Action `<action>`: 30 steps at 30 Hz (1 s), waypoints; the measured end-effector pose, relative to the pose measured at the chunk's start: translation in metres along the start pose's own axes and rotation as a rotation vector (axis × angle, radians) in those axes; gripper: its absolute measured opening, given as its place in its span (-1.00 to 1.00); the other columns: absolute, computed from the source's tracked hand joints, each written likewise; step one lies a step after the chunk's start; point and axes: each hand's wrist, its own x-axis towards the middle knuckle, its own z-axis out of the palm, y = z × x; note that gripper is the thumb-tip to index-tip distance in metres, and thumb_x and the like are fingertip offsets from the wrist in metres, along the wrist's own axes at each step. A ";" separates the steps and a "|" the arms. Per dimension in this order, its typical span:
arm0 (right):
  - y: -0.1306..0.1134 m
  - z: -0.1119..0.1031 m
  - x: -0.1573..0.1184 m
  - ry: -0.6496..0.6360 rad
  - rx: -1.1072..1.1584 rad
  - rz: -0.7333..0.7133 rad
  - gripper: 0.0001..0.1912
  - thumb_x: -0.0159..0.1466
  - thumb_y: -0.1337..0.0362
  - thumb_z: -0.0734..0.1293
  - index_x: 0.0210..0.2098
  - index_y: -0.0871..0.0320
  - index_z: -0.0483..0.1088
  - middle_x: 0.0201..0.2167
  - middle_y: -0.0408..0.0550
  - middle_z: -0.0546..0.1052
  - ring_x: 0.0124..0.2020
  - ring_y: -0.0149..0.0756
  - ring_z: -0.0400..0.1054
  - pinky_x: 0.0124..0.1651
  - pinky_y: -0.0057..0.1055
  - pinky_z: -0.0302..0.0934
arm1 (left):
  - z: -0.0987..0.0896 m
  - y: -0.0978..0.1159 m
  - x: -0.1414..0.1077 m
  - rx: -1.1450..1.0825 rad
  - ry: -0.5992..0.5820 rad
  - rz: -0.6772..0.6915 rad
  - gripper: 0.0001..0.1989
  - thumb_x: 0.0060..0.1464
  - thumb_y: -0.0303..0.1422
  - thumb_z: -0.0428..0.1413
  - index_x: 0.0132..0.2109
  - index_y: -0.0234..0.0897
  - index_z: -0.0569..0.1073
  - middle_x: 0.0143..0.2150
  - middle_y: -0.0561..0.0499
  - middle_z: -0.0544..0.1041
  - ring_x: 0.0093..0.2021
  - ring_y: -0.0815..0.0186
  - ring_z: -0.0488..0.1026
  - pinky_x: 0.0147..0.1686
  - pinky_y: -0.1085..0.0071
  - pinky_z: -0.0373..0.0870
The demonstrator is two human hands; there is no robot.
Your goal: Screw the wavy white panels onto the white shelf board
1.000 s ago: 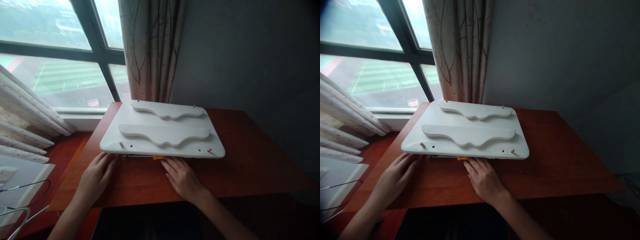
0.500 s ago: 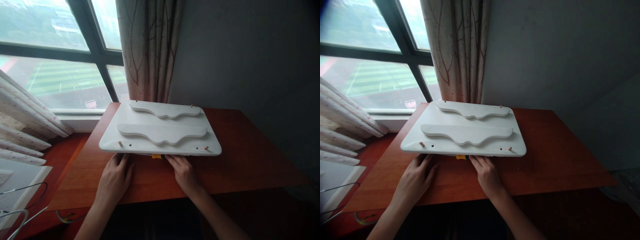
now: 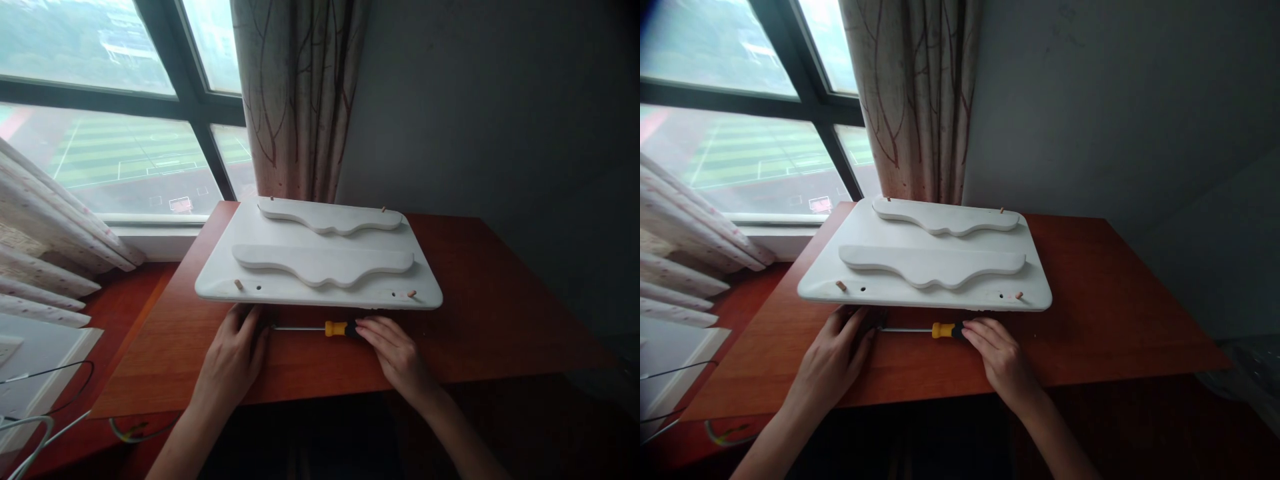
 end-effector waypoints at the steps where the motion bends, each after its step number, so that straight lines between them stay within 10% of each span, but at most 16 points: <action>1: 0.000 0.000 0.000 -0.004 0.000 0.003 -0.39 0.33 0.60 0.14 0.26 -0.02 0.33 0.13 -0.06 0.50 0.17 -0.23 0.36 0.17 -0.15 0.40 | -0.001 0.000 0.000 -0.007 -0.009 0.004 -0.56 0.32 -0.25 -0.06 0.27 -0.27 0.29 0.21 -0.28 0.32 0.18 -0.03 0.38 0.09 0.10 0.45; 23: 0.006 -0.014 -0.005 -0.029 -0.080 0.014 -0.50 0.33 0.53 0.21 0.18 0.03 0.39 0.15 0.00 0.49 0.19 -0.17 0.36 0.19 -0.08 0.38 | 0.001 0.018 -0.018 -0.231 -0.008 0.118 -0.66 0.30 -0.34 -0.01 0.16 -0.18 0.43 0.20 -0.09 0.46 0.14 0.14 0.47 0.11 0.22 0.49; 30: 0.000 -0.045 -0.004 0.179 -0.158 0.076 -0.55 0.32 0.46 0.25 0.15 -0.01 0.42 0.02 -0.02 0.57 0.03 -0.17 0.48 0.10 -0.15 0.41 | -0.042 -0.021 0.012 -0.092 0.492 -0.221 -0.80 0.24 -0.29 0.04 -0.18 -0.29 0.50 -0.24 -0.06 0.49 -0.31 0.26 0.46 -0.17 0.33 0.44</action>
